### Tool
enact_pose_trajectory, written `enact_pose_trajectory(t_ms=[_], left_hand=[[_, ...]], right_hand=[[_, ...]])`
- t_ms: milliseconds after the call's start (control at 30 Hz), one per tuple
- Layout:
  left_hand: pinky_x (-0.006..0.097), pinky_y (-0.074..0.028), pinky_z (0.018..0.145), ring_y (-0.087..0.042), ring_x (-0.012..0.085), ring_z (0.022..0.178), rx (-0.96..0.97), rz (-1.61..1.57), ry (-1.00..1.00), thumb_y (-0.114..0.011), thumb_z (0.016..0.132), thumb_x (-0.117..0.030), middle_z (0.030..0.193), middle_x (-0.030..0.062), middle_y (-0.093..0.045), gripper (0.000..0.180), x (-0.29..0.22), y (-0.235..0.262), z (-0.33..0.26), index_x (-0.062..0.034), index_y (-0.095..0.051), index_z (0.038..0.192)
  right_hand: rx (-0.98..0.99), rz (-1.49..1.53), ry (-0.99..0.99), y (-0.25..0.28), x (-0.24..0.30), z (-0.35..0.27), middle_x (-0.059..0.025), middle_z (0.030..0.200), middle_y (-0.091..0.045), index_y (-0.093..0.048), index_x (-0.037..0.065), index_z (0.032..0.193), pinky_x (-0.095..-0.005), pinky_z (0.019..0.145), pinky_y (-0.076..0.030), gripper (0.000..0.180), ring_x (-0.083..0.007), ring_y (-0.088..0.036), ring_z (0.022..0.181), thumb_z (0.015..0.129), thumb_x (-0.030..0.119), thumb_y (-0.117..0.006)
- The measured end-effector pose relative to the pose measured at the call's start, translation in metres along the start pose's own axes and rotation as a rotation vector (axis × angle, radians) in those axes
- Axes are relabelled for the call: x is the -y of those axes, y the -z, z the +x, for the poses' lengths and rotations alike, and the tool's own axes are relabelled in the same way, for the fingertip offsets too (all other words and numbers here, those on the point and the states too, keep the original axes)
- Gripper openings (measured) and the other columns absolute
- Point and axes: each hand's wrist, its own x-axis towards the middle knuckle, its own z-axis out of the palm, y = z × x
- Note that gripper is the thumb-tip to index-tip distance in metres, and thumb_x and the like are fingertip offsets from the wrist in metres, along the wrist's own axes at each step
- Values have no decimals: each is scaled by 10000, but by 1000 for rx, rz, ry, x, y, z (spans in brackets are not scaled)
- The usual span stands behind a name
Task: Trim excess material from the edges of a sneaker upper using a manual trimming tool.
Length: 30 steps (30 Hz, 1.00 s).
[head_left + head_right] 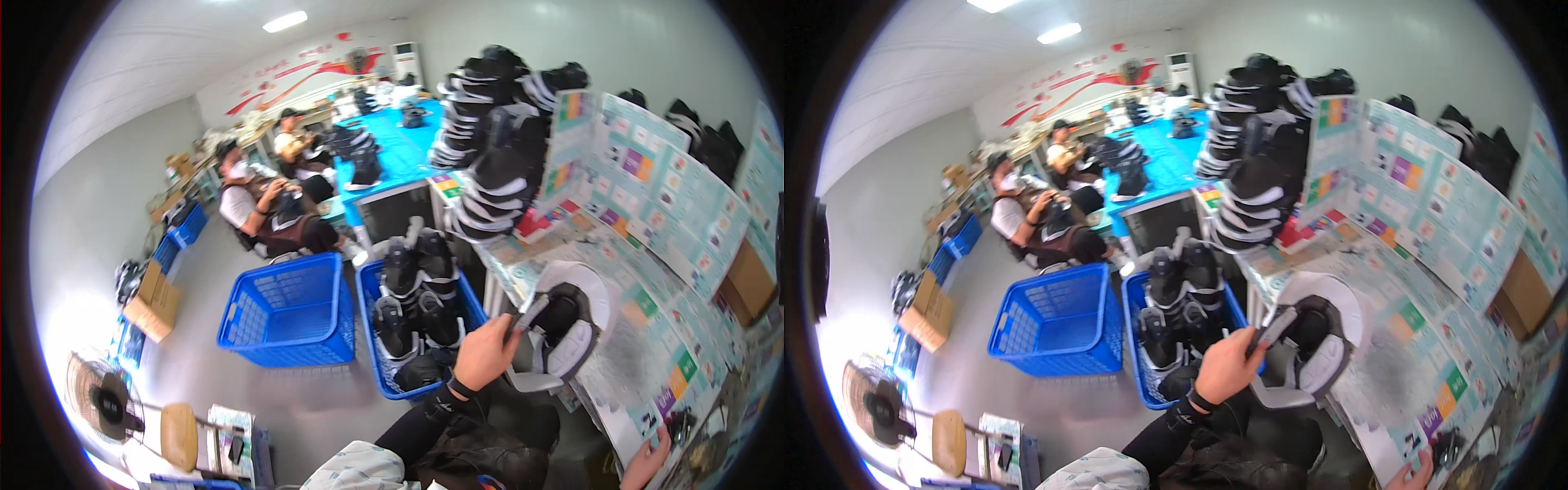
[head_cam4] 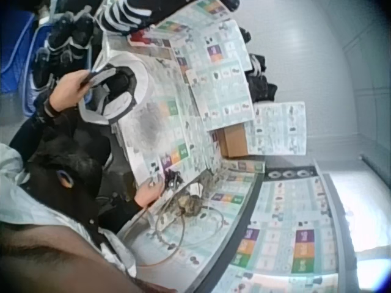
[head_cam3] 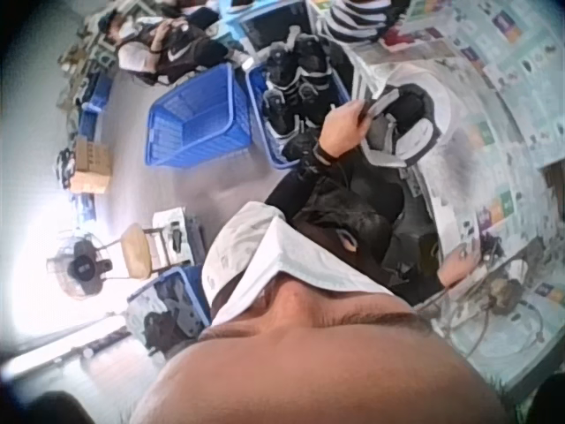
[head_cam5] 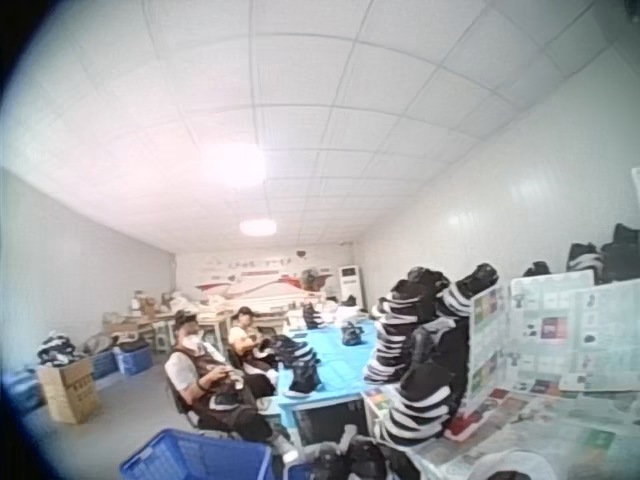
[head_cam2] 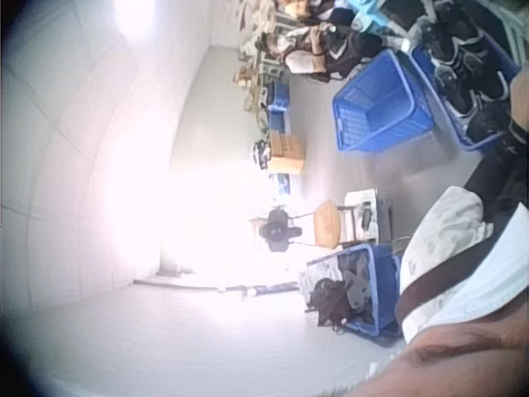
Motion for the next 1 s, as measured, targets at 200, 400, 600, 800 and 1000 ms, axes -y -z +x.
enact_pose_trajectory(t_ms=[200, 400, 600, 800, 1000], left_hand=[[516, -514, 650, -657, 444, 762, 49, 206, -150, -679, 978, -201, 853, 193, -651, 189, -27, -13, 49, -34, -600, 939], [489, -542, 627, -690, 397, 747, 115, 358, -432, -662, 990, -232, 872, 155, -678, 182, -84, -74, 108, -59, -608, 970], [449, -598, 632, -743, 339, 756, 177, 483, -557, -667, 944, -197, 894, 119, -711, 147, -114, -146, 116, -75, -645, 1023], [472, -593, 747, -693, 357, 971, 230, 351, -535, -757, 916, -352, 1076, 136, -689, 592, -112, -196, 93, -22, -579, 1374], [504, -464, 1079, -531, 455, 1313, 273, 141, -432, -741, 940, -269, 1558, 277, -464, 744, -81, -155, 73, 4, -431, 1559]], right_hand=[[17, 49, -60, 6, 56, 19, -213, 1308, -640, -650, -3, 1238, -461, 1096, -443, 403, -422, -582, 1252, 841, -68, -660], [86, -243, -133, 25, 21, 23, -214, 1351, -568, -561, -8, 1352, -497, 1116, -423, 530, -435, -497, 1305, 841, -26, -696], [67, -102, -135, 28, 50, 24, -219, 1360, -570, -592, -3, 1331, -483, 1118, -430, 474, -429, -525, 1298, 865, -20, -680], [204, 327, 94, 29, 166, 31, -208, 1335, -623, -627, -2, 1297, -441, 1093, -472, 399, -410, -596, 1255, 901, 2, -672], [382, 579, 378, 36, 255, 38, -172, 1220, -682, -596, -18, 1383, -453, 1081, -462, 538, -369, -635, 1182, 863, 36, -725]])
